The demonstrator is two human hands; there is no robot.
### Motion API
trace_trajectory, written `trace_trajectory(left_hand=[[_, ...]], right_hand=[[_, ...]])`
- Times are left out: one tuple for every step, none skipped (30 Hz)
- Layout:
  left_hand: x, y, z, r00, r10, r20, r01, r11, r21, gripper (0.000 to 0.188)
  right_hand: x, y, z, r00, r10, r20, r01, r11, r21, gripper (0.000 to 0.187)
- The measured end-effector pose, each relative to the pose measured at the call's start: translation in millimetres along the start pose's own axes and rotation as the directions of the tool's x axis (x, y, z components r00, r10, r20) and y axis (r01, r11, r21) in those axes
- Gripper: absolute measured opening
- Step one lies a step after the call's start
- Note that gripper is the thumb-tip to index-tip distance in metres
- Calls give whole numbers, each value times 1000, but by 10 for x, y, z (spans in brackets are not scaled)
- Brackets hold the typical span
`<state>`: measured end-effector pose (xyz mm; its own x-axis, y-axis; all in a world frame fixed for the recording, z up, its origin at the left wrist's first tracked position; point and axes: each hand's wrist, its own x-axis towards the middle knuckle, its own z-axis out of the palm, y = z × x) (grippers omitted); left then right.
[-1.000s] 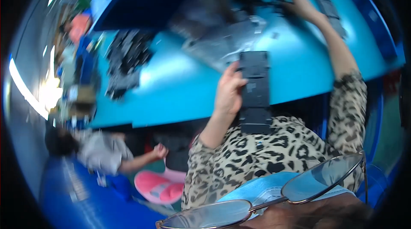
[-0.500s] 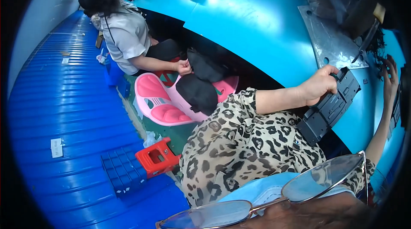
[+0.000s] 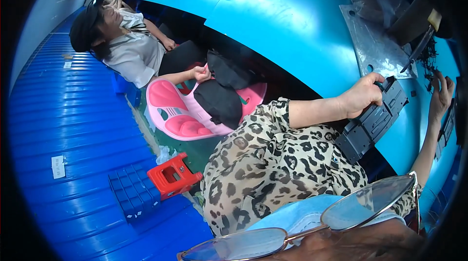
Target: The person assembles toy car chassis by fitting and pressing plastic components into the frames by hand, setting finished pieces aside and repeating the assembly with new parts from the workbench.
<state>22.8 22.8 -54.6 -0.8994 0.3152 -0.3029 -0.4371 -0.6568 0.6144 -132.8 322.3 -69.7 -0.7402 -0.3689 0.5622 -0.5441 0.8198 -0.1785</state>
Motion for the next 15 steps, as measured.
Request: trace_trajectory(left_hand=[[11, -9, 6, 1000, 2, -1, -2, 1000, -3, 56], [18, -24, 6, 1000, 19, -7, -19, 1000, -10, 56], [5, -30, -33, 998, 49, -33, -49, 999, -14, 56], [11, -46, -57, 996, 78, -34, -78, 997, 12, 56], [19, -54, -76, 996, 81, -43, -81, 997, 0, 56], [45, -55, -25, 998, 55, -6, -55, 998, -15, 56], [52, -56, 0, 999, 53, -2, -53, 998, -29, 56], [55, -56, 2, 998, 60, -12, -60, 998, -34, 56], [58, -56, 1, 998, 57, -15, -58, 998, -38, 57], [57, -55, 3, 998, 53, -16, -54, 998, -42, 57], [55, -44, 6, 998, 57, -20, -58, 997, -43, 57], [52, -36, 13, 998, 56, -22, -57, 997, -49, 57], [49, -32, 17, 998, 54, -23, -56, 997, -54, 57], [42, -28, 8, 998, 60, -26, -62, 997, -56, 57], [43, -31, 0, 998, 62, -22, -63, 997, -54, 57]], right_hand=[[3, -6, -5, 1000, 25, 7, -25, 999, 44, 24], [16, -13, 21, 1000, 0, -14, 2, 988, 156, 24], [48, -37, 128, 999, -33, -35, 42, 957, 287, 25], [45, 68, 256, 998, 57, 31, -63, 966, 250, 25], [60, 170, 280, 997, -60, 40, 47, 965, 257, 26], [-62, 363, 233, 999, 34, 10, -35, 956, 292, 26], [-132, 493, 289, 993, 114, -15, -102, 928, 357, 26], [-129, 492, 261, 990, 139, 20, -137, 929, 343, 28], [-103, 486, 272, 991, 131, 26, -132, 928, 348, 28], [-83, 472, 278, 991, 130, 22, -130, 941, 311, 29], [-60, 444, 287, 991, 131, 14, -129, 953, 274, 31], [-58, 441, 301, 992, 127, 15, -126, 953, 277, 31], [-73, 447, 311, 972, 236, 23, -230, 916, 330, 32], [-74, 443, 319, 941, 337, 36, -325, 865, 381, 34], [-53, 454, 277, 941, 331, 64, -330, 864, 379, 35]])
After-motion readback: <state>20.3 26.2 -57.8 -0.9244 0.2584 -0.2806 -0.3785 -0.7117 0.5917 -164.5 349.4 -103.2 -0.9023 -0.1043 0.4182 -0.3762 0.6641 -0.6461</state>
